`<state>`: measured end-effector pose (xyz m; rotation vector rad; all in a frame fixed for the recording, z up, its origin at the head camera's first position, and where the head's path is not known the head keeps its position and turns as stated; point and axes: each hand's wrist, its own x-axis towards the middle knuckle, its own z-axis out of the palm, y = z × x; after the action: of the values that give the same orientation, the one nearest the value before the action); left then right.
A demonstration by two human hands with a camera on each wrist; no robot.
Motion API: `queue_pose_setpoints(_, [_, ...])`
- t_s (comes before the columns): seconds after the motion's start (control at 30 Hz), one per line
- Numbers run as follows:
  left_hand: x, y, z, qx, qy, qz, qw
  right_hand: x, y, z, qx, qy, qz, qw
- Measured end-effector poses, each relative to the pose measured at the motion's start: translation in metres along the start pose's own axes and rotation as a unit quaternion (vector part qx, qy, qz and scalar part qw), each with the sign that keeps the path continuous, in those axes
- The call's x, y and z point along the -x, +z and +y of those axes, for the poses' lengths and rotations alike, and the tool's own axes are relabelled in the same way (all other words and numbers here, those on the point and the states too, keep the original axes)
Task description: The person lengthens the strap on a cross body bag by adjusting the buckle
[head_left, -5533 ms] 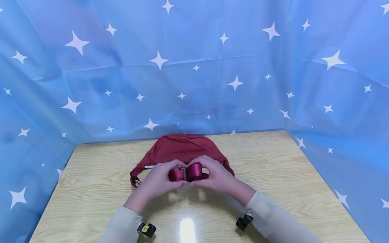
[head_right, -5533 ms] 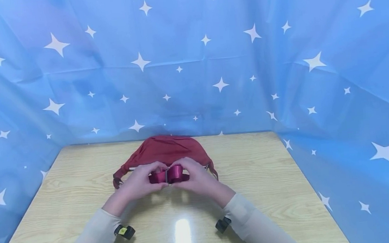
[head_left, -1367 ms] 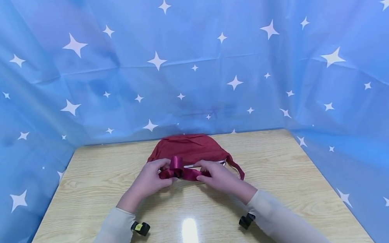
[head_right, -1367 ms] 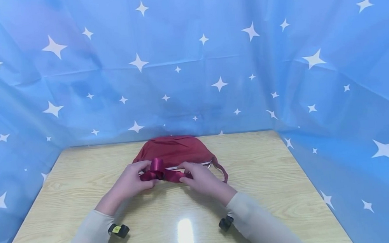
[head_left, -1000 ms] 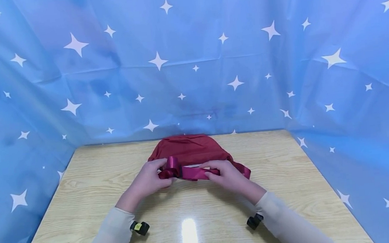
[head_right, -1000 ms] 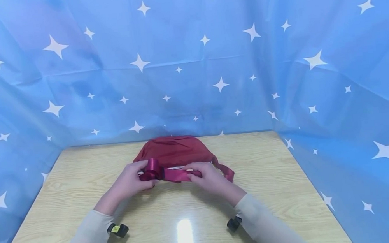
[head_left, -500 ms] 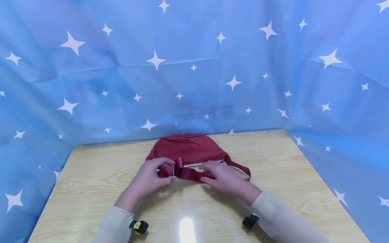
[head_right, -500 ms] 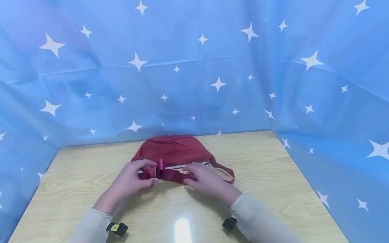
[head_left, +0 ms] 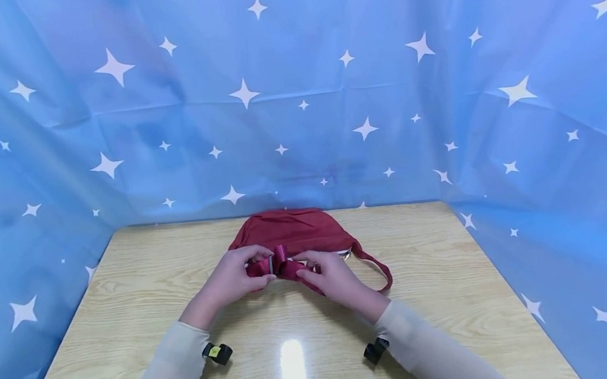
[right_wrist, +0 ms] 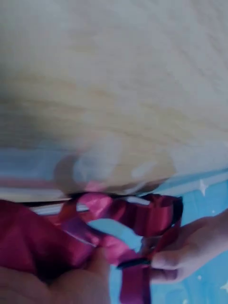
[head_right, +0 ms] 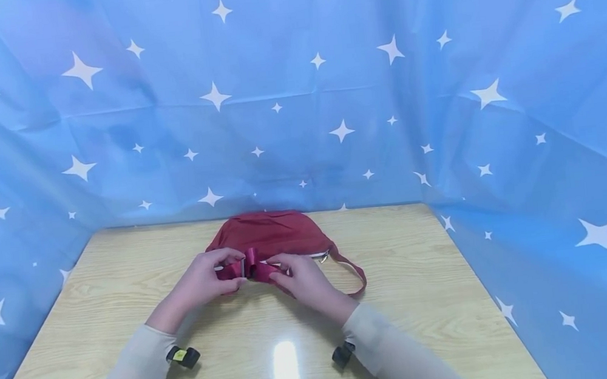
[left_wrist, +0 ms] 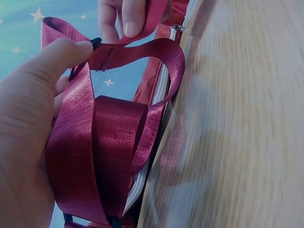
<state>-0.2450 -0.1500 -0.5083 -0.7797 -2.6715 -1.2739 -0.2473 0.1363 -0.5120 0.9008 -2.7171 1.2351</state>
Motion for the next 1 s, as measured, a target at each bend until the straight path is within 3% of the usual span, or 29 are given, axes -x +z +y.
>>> queue_pose_setpoints(0.23, [0.001, -0.001, 0.002, 0.021, -0.011, 0.000, 0.9997, 0.006, -0.034, 0.018, 0.046, -0.039, -0.062, 0.9963])
queue_pose_setpoints(0.4, [0.002, -0.002, 0.002, 0.018, -0.008, -0.002, 0.9998, 0.011, -0.050, 0.031, 0.085, -0.012, -0.095, 0.9917])
queue_pose_setpoints(0.57, [0.002, -0.001, 0.001, 0.011, -0.006, 0.000, 0.9999, 0.007, -0.040, 0.023, 0.085, 0.020, -0.119, 0.9890])
queue_pose_setpoints(0.8, [0.002, 0.000, 0.002, 0.010, -0.003, -0.001, 0.9999, -0.001, -0.003, -0.005, -0.016, 0.059, -0.078, 0.9951])
queue_pose_setpoints(1.0, [0.002, -0.002, 0.002, 0.013, 0.000, 0.001, 0.9999, -0.003, 0.011, -0.011, -0.018, 0.014, -0.002, 0.9997])
